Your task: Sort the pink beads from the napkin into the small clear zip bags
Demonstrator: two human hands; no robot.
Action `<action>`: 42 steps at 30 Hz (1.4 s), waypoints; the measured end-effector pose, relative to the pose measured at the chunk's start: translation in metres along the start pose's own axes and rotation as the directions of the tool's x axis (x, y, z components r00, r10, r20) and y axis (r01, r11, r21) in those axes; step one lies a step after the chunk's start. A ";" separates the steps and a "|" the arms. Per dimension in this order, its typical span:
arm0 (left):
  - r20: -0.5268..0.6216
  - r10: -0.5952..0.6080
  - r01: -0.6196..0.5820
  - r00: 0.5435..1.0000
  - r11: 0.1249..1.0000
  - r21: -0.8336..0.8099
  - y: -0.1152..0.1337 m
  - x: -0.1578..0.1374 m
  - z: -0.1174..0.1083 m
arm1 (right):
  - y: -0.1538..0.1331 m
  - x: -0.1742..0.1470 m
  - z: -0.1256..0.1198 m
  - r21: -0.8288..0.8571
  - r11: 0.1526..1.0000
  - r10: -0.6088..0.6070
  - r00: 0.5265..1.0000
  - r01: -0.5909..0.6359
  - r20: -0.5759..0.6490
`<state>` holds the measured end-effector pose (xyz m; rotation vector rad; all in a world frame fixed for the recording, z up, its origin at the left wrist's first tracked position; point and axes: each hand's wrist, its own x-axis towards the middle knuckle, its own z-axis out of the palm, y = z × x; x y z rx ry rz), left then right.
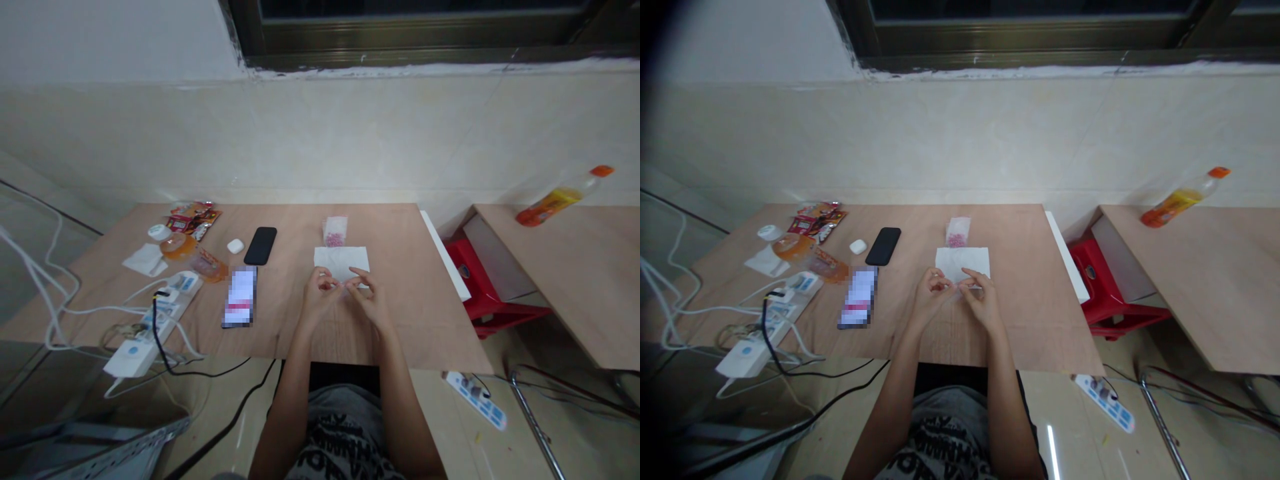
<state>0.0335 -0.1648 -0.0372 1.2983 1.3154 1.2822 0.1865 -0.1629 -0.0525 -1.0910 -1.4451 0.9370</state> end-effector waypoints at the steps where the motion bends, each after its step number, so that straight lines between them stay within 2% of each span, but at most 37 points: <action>1: 0.012 0.002 -0.002 1.000 1.000 0.008 0.000 0.000 -0.001 | 0.000 0.000 -0.001 0.018 1.000 0.007 1.000 -0.007 -0.010; 8: 0.025 -0.009 0.008 1.000 1.000 0.025 0.004 0.000 -0.010 | 0.004 -0.001 -0.006 0.003 1.000 0.010 0.981 -0.009 -0.192; 12: 0.030 -0.009 0.009 1.000 1.000 0.011 0.009 -0.002 -0.013 | 0.002 0.000 -0.008 -0.010 1.000 0.005 0.973 -0.007 -0.232; 22: 0.005 -0.117 0.117 0.993 0.992 -0.053 0.005 -0.003 -0.010 | -0.001 -0.001 -0.012 0.047 0.999 0.026 0.984 -0.018 -0.175; 31: 0.029 0.063 -0.066 0.998 0.987 0.144 0.007 -0.005 -0.012 | -0.002 -0.001 -0.007 0.024 0.999 0.037 0.976 -0.032 -0.214; 42: 0.023 0.039 -0.037 0.999 0.996 -0.078 0.012 -0.005 -0.003 | 0.000 0.000 -0.002 0.044 0.999 0.007 0.989 -0.001 -0.149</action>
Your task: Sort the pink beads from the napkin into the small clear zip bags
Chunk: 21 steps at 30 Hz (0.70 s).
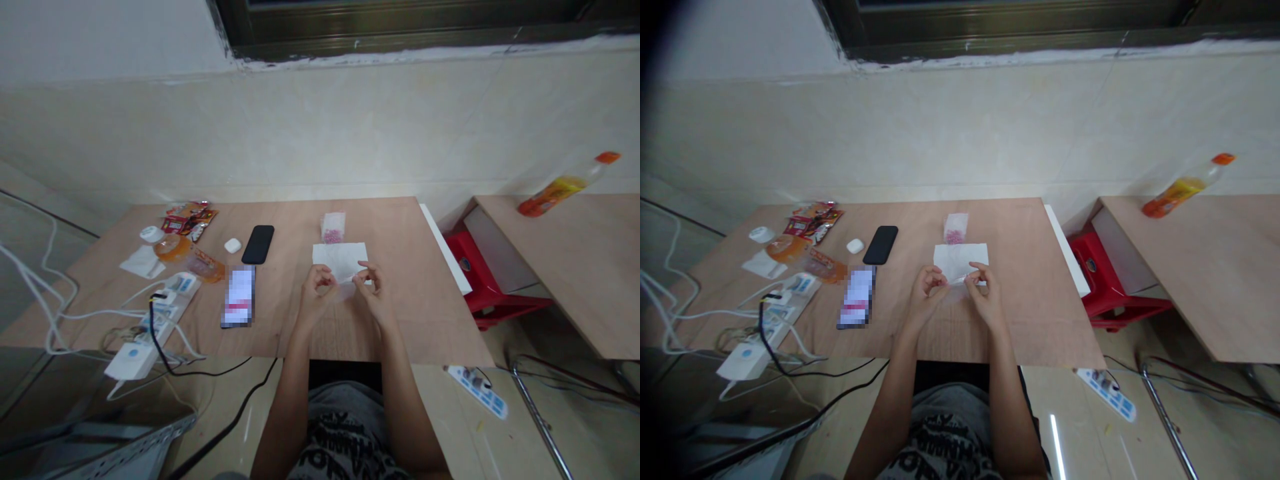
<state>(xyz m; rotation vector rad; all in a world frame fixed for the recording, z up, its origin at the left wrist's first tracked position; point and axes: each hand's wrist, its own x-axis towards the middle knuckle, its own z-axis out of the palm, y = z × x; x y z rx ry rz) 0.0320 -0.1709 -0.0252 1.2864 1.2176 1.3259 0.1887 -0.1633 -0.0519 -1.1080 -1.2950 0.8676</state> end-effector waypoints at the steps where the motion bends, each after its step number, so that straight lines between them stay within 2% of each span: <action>1: -0.003 0.000 0.000 1.000 1.000 -0.015 0.001 0.000 0.000 | 0.000 0.000 0.001 0.000 1.000 -0.001 1.000 0.001 0.002; 6: -0.011 -0.017 0.016 1.000 0.998 -0.062 0.004 0.000 0.002 | 0.000 0.000 0.003 0.018 1.000 -0.003 1.000 0.003 0.014; 14: -0.019 -0.073 0.073 0.997 0.997 -0.028 0.004 0.001 0.004 | 0.000 0.001 0.002 0.049 0.997 0.048 0.996 -0.052 0.075; 21: -0.004 -0.051 0.050 0.999 0.989 -0.139 0.004 0.001 0.008 | -0.003 0.001 0.003 0.053 0.998 0.037 0.994 -0.043 0.104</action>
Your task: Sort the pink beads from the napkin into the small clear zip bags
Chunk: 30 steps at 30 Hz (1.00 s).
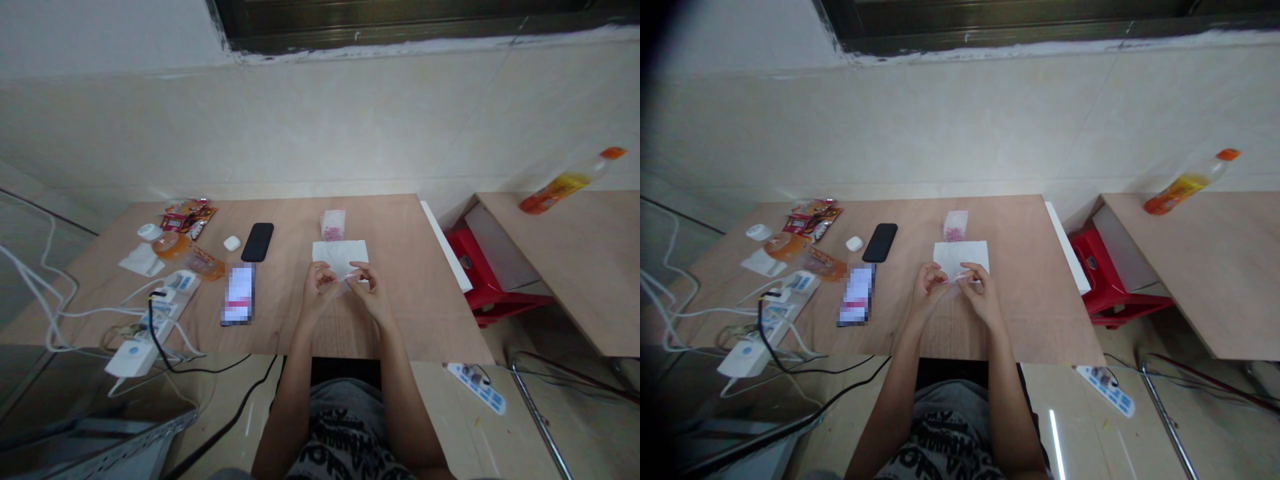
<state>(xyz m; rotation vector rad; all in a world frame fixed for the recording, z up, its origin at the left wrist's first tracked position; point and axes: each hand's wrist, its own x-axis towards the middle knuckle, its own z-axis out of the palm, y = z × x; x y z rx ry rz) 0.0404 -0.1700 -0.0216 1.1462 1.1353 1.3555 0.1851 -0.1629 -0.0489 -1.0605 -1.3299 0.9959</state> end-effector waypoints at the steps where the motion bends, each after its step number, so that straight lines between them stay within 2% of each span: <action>1: -0.007 0.001 -0.001 1.000 1.000 -0.003 0.000 0.000 0.000 | -0.001 0.000 0.000 0.003 1.000 -0.005 1.000 0.005 0.006; 15: -0.025 -0.002 0.001 1.000 0.999 -0.040 0.001 0.000 0.002 | 0.000 0.001 0.001 0.006 0.999 -0.042 0.999 0.042 -0.012; 23: -0.008 0.016 -0.016 1.000 1.000 0.017 -0.003 0.000 0.001 | -0.003 0.001 0.003 -0.028 0.999 -0.037 0.998 0.036 -0.041; 27: -0.002 -0.013 0.013 1.000 0.998 0.061 -0.002 -0.001 0.002 | -0.009 0.000 0.003 -0.020 0.999 -0.032 0.999 0.032 -0.010; 30: -0.038 -0.014 0.017 0.999 0.997 0.071 -0.001 -0.001 0.002 | -0.012 0.000 0.002 0.017 1.000 -0.009 0.998 0.008 0.063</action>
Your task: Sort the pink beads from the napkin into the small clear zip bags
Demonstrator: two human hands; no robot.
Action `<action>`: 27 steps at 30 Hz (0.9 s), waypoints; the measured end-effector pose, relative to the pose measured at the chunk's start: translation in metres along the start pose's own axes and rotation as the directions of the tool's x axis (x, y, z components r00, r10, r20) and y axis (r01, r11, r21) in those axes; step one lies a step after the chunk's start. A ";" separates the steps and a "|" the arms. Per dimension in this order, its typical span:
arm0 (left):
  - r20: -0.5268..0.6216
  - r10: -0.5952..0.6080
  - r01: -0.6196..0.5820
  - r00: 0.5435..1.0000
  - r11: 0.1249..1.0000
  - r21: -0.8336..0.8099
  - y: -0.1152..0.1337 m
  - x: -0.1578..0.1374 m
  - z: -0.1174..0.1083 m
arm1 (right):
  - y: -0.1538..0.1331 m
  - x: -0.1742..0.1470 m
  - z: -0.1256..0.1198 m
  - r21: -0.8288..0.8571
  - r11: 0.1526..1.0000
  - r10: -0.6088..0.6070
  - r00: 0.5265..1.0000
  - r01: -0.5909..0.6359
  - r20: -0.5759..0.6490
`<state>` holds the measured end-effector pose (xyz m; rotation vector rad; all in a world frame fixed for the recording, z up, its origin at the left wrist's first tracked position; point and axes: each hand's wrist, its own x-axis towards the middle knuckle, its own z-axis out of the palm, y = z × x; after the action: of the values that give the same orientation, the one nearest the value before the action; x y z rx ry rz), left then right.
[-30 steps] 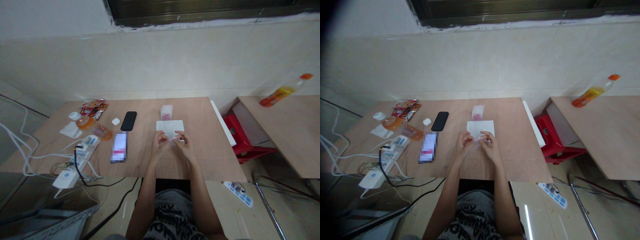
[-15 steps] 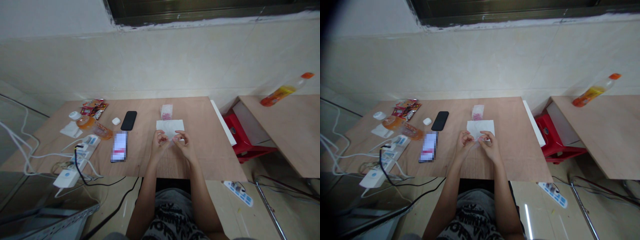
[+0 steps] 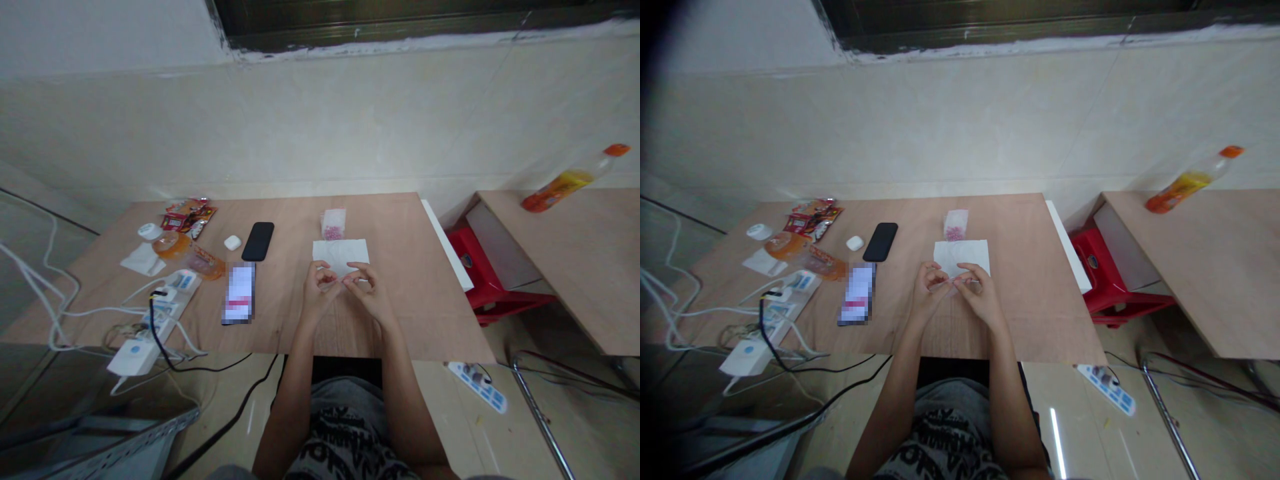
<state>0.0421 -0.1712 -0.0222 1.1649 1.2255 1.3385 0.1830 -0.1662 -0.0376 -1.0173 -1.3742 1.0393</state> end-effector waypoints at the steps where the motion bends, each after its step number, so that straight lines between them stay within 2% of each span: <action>1: -0.009 0.006 -0.006 1.000 1.000 -0.003 0.000 0.000 0.000 | -0.001 0.000 -0.001 0.014 1.000 0.008 1.000 -0.008 0.019; 3: -0.015 0.011 -0.011 1.000 1.000 -0.010 0.000 0.001 0.000 | -0.001 -0.001 -0.001 0.023 1.000 0.015 0.999 -0.016 0.029; 12: -0.012 0.014 -0.014 1.000 1.000 -0.027 0.003 -0.001 -0.004 | 0.004 -0.001 -0.004 -0.060 0.998 -0.023 0.996 0.018 -0.088; 20: -0.101 -0.022 0.020 0.995 1.000 -0.019 0.000 -0.001 -0.002 | 0.007 -0.001 -0.005 -0.079 0.997 -0.009 0.992 -0.001 -0.122; 27: -0.039 0.030 -0.030 0.999 1.000 -0.001 -0.002 0.001 -0.002 | 0.003 -0.001 -0.003 -0.068 0.998 -0.001 0.996 -0.005 -0.086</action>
<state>0.0404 -0.1707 -0.0246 1.1652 1.2393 1.3900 0.1858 -0.1657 -0.0410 -1.1012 -1.3459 0.9447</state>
